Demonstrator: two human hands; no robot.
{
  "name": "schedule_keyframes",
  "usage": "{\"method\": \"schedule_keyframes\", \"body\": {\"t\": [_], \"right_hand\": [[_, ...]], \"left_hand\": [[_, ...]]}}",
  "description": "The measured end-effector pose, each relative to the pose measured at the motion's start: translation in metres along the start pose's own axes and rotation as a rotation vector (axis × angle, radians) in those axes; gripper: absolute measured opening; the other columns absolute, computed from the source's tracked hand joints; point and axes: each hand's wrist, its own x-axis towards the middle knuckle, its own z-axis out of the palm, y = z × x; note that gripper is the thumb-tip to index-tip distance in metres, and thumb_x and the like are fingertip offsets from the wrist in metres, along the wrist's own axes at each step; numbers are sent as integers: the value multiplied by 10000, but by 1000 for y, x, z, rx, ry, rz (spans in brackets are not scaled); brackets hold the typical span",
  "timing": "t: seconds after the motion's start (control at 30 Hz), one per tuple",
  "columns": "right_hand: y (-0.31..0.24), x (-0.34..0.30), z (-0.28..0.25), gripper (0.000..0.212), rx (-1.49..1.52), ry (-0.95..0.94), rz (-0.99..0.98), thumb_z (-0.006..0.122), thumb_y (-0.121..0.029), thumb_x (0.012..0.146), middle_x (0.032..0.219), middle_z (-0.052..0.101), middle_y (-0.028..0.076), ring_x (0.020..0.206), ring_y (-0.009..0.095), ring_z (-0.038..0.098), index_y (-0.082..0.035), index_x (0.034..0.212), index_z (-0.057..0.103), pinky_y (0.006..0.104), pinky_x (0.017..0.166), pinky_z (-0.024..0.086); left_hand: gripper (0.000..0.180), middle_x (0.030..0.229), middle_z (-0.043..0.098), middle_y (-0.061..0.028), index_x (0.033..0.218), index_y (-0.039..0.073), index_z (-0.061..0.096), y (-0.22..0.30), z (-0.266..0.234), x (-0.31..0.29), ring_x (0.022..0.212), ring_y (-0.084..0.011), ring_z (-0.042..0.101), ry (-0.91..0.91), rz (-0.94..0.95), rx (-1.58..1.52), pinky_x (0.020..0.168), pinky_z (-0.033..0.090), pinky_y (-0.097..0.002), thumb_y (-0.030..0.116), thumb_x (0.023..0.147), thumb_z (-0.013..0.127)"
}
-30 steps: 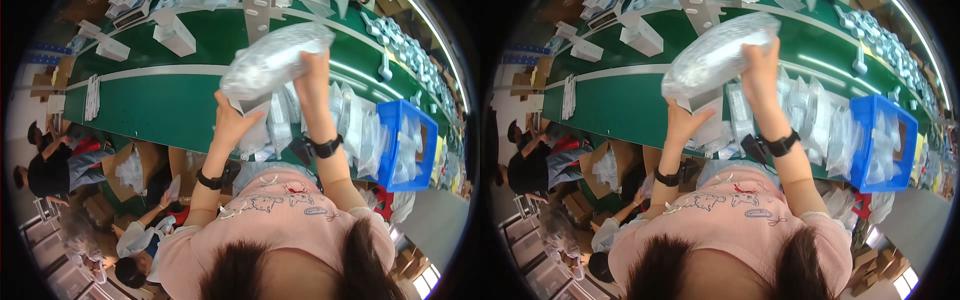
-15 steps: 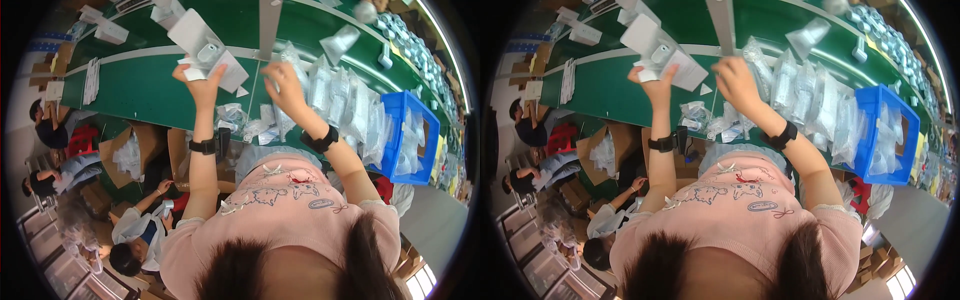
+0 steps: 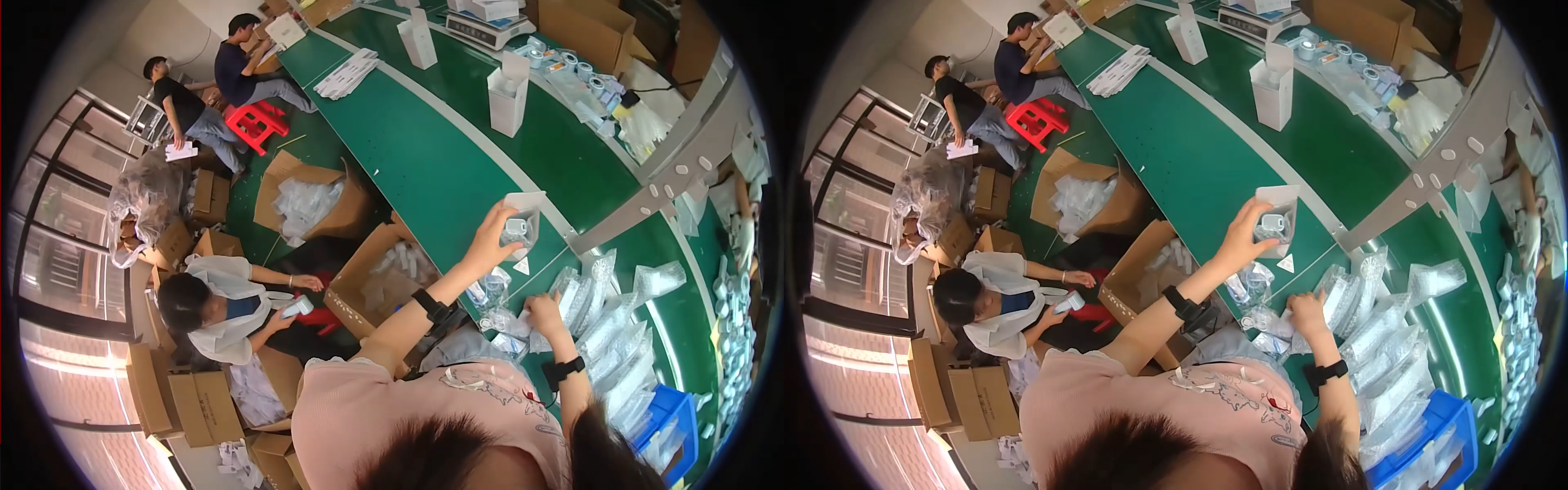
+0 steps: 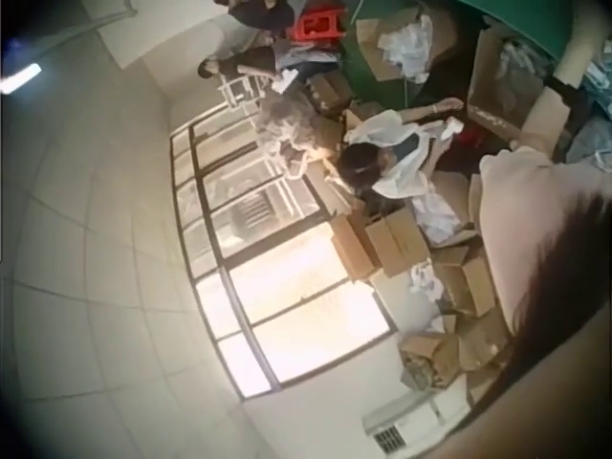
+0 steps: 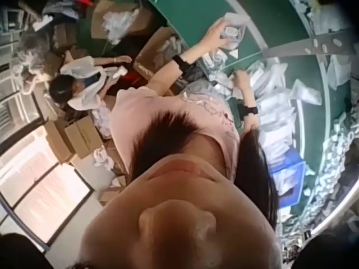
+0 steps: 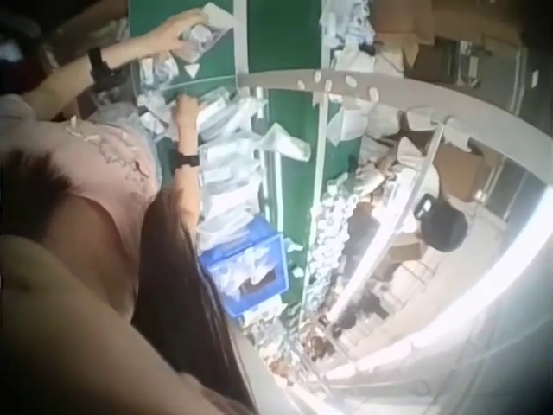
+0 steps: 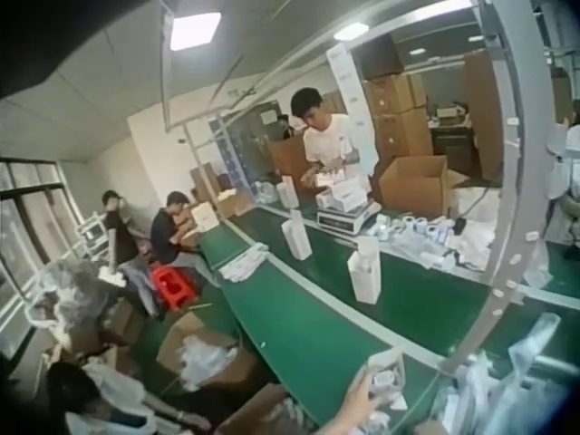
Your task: The person packages handheld fans by hand, placing each fan, a charging cable, and a manual into a box. They fold the box flaps closed, set the packaged boxes aside, and gather more fans from a blue bin to repeat the process.
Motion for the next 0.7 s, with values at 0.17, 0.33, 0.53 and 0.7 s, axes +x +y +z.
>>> {"method": "schedule_keyframes", "body": {"t": [0.17, 0.33, 0.53, 0.7], "right_hand": [[1, -18, -60, 235, 469, 426, -256, 611, 38, 627, 853, 548, 97, 799, 282, 516, -30, 841, 541, 350, 668, 418], [-21, -28, -122, 268, 839, 862, 18, 643, 6, 704, 954, 565, 78, 832, 157, 566, -28, 957, 562, 253, 640, 463], [-53, 16, -145, 214, 412, 1075, -464, 646, -11, 689, 899, 587, 90, 815, 218, 583, -38, 894, 588, 284, 661, 480], [-48, 53, -128, 200, -62, 753, -466, 636, -76, 682, 909, 581, 85, 854, 248, 558, -57, 877, 598, 308, 696, 469]], "left_hand": [[291, 1192, 416, -210, 895, 29, 577, 8, -18, 11, 1022, -363, 485, -134, 50, 228, 840, 427, -380, 52, 631, 697], [203, 828, 588, -158, 725, -17, 589, 5, -28, 27, 710, -260, 575, -70, -27, 279, 638, 450, -305, 98, 615, 716], [189, 640, 539, -62, 681, -32, 562, -1, -18, 33, 566, -110, 457, 48, -152, 116, 514, 367, -262, 76, 640, 711], [188, 649, 508, 0, 678, -30, 563, -6, -20, 34, 572, -66, 394, 13, -330, 62, 503, 331, -217, 79, 659, 716]]}}
